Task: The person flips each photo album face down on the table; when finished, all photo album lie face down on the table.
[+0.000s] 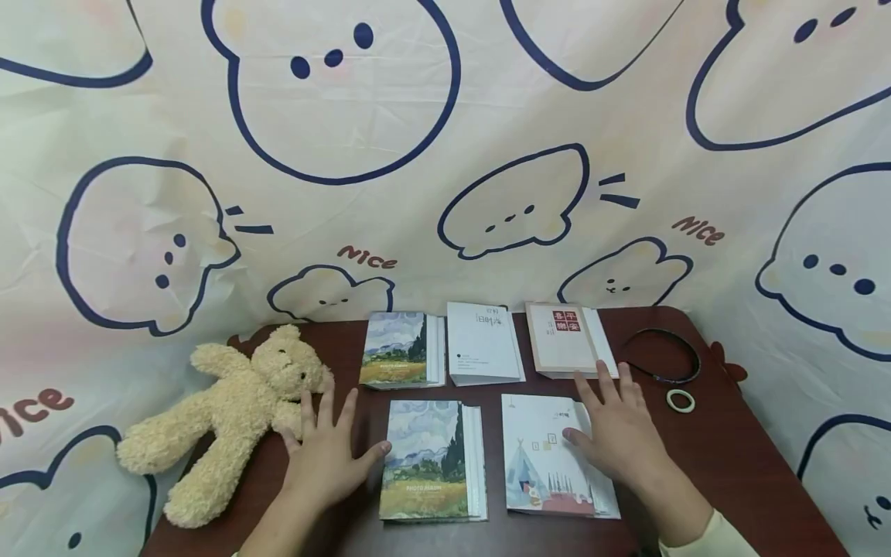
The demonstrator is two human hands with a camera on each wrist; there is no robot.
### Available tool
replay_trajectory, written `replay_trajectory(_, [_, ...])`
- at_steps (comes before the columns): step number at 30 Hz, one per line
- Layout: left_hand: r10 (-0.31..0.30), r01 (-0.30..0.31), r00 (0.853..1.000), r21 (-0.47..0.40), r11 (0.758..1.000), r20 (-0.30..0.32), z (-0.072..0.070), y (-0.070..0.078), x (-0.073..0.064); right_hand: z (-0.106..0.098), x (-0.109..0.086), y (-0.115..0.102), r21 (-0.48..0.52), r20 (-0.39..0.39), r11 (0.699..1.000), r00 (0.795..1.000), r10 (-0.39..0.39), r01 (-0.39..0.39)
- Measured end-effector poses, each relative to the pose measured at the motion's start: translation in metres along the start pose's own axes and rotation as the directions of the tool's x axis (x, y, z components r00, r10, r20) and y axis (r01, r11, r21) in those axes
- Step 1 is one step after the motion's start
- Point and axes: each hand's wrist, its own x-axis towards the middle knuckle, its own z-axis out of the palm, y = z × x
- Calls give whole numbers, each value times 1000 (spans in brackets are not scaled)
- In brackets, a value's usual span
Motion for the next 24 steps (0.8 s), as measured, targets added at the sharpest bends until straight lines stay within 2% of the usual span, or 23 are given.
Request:
replay_trajectory(3, [2,3,999,-102,995,48,0,2,-3,1,-1,-10,55,4,999,1000,-3,2])
replay_trajectory(6, [22,-3,997,-233,973,79,2,4,-5,2,-2,-19,115,7,993,1000,2,-3])
replay_trajectory(13, [12,38,994,-444,895,109,10,7,-9,12,-2,-35,231,-8,973,1000,-24,25])
replay_trajectory(20, [-21,101,989,-552,827,149,16,11,-9,24,-4,-54,327,-4,945,1000,-24,24])
replay_trajectory(24, [-24,128,985,-629,767,172,23,12,-10,29,-5,-67,383,24,924,1000,-17,6])
